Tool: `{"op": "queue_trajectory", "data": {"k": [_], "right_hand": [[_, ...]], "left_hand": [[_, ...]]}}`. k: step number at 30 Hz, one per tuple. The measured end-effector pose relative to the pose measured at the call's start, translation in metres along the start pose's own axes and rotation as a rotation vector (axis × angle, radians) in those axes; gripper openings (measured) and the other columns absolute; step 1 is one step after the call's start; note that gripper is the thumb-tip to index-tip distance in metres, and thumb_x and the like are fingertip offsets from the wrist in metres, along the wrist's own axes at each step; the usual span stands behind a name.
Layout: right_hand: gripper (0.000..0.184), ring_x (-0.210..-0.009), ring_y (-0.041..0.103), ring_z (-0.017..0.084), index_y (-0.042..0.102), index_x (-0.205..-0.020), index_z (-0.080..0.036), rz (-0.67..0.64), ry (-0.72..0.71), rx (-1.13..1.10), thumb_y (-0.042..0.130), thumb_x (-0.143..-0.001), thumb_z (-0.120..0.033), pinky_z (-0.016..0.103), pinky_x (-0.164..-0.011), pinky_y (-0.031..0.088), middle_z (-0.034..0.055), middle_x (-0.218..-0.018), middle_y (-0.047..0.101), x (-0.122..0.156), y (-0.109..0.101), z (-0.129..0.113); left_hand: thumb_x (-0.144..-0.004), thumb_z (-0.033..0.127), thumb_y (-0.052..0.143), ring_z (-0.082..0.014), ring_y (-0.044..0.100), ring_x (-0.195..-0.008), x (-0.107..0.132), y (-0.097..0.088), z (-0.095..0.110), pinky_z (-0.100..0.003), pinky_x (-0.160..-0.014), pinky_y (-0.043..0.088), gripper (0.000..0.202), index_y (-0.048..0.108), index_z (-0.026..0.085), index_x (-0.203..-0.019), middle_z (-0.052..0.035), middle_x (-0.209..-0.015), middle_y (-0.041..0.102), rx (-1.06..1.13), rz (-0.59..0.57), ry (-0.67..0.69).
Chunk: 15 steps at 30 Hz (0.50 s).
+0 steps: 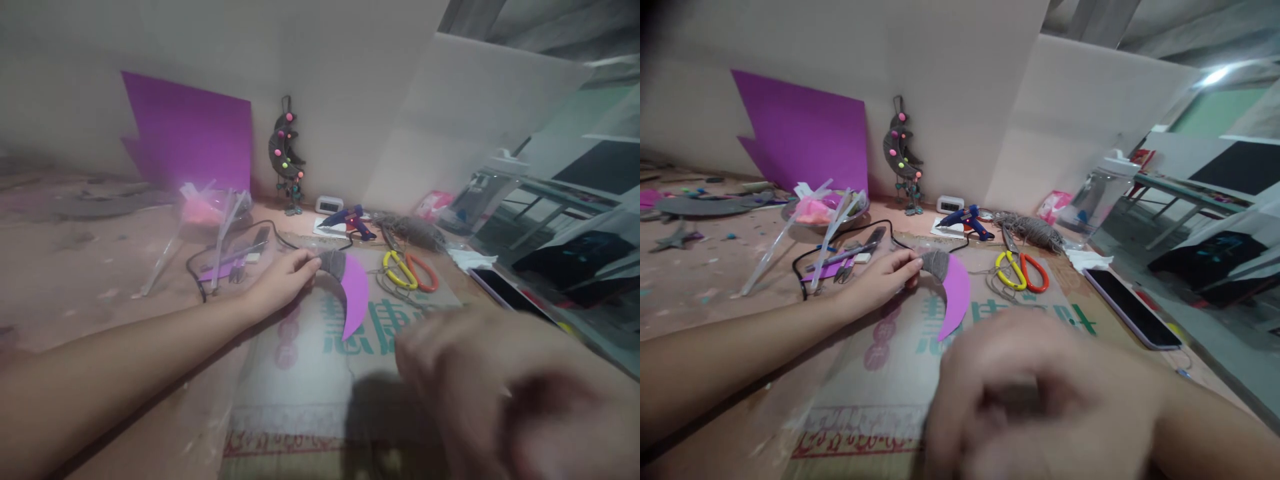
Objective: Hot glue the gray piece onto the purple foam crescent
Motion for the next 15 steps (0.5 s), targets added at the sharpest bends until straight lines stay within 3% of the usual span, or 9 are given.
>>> {"op": "queue_trajectory", "data": {"k": [2, 6, 10, 13, 15], "right_hand": [[0.027, -0.066, 0.062, 0.014, 0.066, -0.082, -0.022, 0.095, 0.053, 0.126, 0.050, -0.092, -0.041, 0.024, -0.060, 0.049, 0.0033, -0.073, 0.068, -0.019, -0.020, 0.016], [0.020, -0.083, 0.064, 0.020, 0.065, -0.095, -0.020, 0.394, 0.220, 0.606, 0.050, -0.090, -0.033, 0.031, -0.074, 0.051, 0.0065, -0.091, 0.069, -0.019, -0.064, 0.089], [0.040, -0.112, 0.057, 0.030, 0.056, -0.124, -0.018, 0.423, 0.355, 0.816, 0.052, -0.087, -0.033, 0.044, -0.095, 0.046, 0.0128, -0.122, 0.061, -0.013, -0.087, 0.157], [0.059, -0.127, 0.047, 0.032, 0.041, -0.139, -0.016, 0.424, 0.425, 0.810, 0.054, -0.085, -0.036, 0.045, -0.105, 0.037, 0.0155, -0.140, 0.048, -0.012, -0.096, 0.181], [0.061, -0.128, 0.046, 0.032, 0.039, -0.140, -0.016, 0.395, 0.452, 0.759, 0.054, -0.085, -0.037, 0.045, -0.105, 0.037, 0.0151, -0.142, 0.046, -0.019, -0.098, 0.190]], "left_hand": [[-0.092, 0.039, 0.040, -0.0115, 0.048, -0.057, 0.000, -0.001, 0.002, -0.023, -0.056, 0.037, 0.031, 0.048, 0.019, -0.070, 0.0033, -0.062, 0.051, -0.008, 0.004, 0.007], [-0.093, 0.038, 0.039, -0.0113, 0.046, -0.057, 0.000, -0.001, 0.004, -0.023, -0.055, 0.035, 0.032, 0.047, 0.019, -0.069, 0.0039, -0.061, 0.048, -0.021, 0.000, -0.005], [-0.092, 0.039, 0.039, -0.0120, 0.045, -0.056, 0.000, -0.001, 0.005, -0.024, -0.054, 0.034, 0.032, 0.047, 0.019, -0.069, 0.0043, -0.060, 0.047, -0.021, 0.001, -0.006], [-0.092, 0.038, 0.041, -0.0132, 0.047, -0.059, 0.000, -0.002, 0.006, -0.025, -0.057, 0.035, 0.031, 0.048, 0.019, -0.069, 0.0035, -0.061, 0.049, -0.044, 0.011, 0.017], [-0.091, 0.038, 0.041, -0.0137, 0.047, -0.059, 0.000, -0.001, 0.005, -0.025, -0.058, 0.036, 0.030, 0.049, 0.019, -0.069, 0.0030, -0.062, 0.050, -0.052, 0.013, 0.023]]}}
Point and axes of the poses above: each hand's wrist, its own x-axis away from the middle knuckle, its own y-axis out of the palm, z = x × y, the point moved 7 cm from there along -x, towards the middle knuckle
